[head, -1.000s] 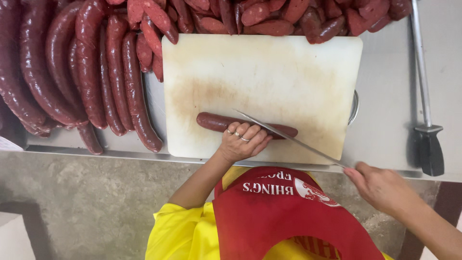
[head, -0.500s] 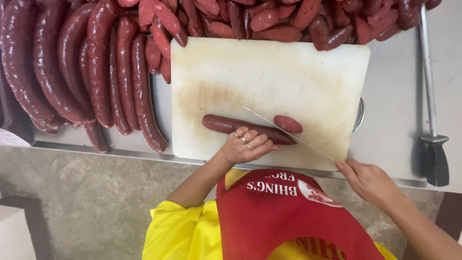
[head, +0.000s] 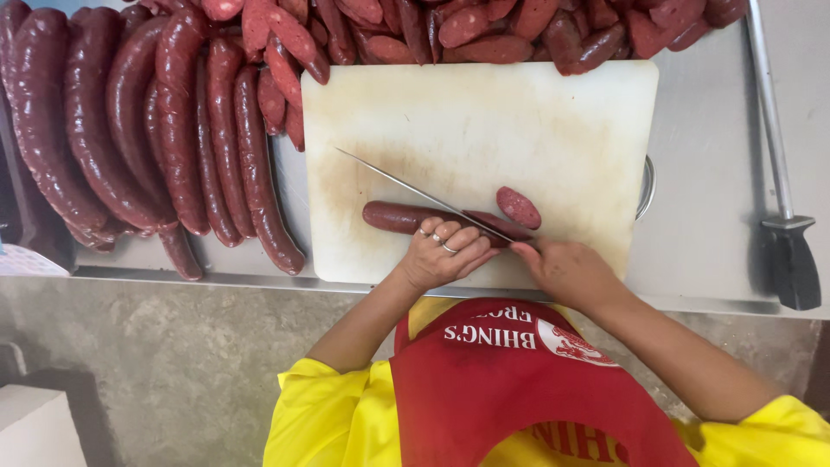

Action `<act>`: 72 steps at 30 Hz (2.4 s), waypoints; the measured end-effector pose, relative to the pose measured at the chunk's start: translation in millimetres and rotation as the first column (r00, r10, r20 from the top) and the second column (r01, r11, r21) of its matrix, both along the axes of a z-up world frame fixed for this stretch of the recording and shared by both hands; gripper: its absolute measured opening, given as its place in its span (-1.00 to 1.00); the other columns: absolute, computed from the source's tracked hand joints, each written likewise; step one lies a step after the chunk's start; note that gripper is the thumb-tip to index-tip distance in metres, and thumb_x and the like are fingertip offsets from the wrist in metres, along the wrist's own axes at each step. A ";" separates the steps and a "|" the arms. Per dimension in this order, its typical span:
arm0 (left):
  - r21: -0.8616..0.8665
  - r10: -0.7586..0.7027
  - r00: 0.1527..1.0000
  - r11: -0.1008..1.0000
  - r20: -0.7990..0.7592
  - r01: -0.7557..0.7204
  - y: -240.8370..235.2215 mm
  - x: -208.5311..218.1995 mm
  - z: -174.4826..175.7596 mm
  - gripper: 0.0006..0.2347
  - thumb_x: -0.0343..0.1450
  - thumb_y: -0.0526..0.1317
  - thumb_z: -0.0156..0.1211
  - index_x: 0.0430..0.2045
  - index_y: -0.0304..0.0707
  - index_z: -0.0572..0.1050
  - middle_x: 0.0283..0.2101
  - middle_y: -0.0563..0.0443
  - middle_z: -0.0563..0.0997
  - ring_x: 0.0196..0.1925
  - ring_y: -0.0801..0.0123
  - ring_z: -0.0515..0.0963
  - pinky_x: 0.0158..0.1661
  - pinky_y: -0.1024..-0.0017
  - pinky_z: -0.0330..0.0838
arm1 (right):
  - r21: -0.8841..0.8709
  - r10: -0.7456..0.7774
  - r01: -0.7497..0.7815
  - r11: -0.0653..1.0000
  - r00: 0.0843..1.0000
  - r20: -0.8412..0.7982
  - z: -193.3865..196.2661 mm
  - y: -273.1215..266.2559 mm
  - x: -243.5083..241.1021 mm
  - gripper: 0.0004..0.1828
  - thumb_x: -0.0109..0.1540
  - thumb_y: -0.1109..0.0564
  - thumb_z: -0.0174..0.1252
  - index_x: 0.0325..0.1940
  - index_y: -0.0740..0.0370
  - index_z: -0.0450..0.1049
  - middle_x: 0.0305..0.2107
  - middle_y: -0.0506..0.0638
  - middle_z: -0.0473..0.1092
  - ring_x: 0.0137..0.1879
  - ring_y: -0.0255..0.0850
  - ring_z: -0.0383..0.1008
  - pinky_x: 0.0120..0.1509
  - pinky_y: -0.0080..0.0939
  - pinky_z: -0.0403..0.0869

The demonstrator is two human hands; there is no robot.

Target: The person slices sausage links on a cutting board using a knife, then pushes the sliced pieces into a pile on the workspace and picks up another sausage to repeat the process.

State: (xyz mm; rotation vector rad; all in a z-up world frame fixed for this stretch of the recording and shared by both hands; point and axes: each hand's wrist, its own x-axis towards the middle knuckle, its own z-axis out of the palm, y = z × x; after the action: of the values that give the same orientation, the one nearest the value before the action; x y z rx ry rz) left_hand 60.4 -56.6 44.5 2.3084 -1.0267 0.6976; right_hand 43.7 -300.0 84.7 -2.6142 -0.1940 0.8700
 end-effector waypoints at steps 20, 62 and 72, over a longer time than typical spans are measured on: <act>-0.048 0.136 0.991 0.990 -0.004 -0.136 27.9 -5.4 -4.0 -0.75 0.33 0.00 0.53 -0.35 0.02 0.55 -0.21 0.15 0.46 -0.18 0.36 0.43 -0.07 0.31 0.20 | -0.337 -0.099 -0.004 0.942 0.952 -0.288 21.1 -80.5 -78.1 -0.38 0.43 -0.36 -0.24 0.06 0.11 0.53 -0.36 0.26 0.63 -0.19 0.11 0.67 0.00 0.05 0.63; -0.152 0.070 0.984 0.984 -0.164 -0.096 84.2 -5.1 -8.5 -0.73 0.29 -0.14 0.56 -0.29 -0.08 0.55 -0.15 0.08 0.45 -0.10 0.24 0.48 -0.09 0.23 0.28 | -0.284 -0.339 0.256 0.924 0.892 -0.298 14.9 -57.4 -84.4 -0.27 0.32 -0.45 -0.28 0.16 0.01 0.56 -0.29 0.21 0.59 -0.02 0.12 0.61 0.16 0.13 0.53; -0.175 0.028 0.980 0.982 -0.198 -0.063 85.2 -3.6 -14.6 -0.71 0.29 -0.15 0.59 -0.25 -0.10 0.55 -0.16 0.07 0.45 -0.07 0.26 0.48 -0.08 0.26 0.29 | -0.492 -0.207 0.049 0.869 0.940 -0.272 83.2 -33.5 -99.8 -0.35 0.31 -0.41 -0.23 0.11 -0.01 0.55 -0.46 0.17 0.63 -0.22 0.09 0.73 -0.10 -0.02 0.65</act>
State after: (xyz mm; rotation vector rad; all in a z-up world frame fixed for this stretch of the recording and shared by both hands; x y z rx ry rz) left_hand 56.8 28.6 30.0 2.1973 -0.7901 0.5451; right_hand -56.1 -333.4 167.9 -2.8207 0.3279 1.4240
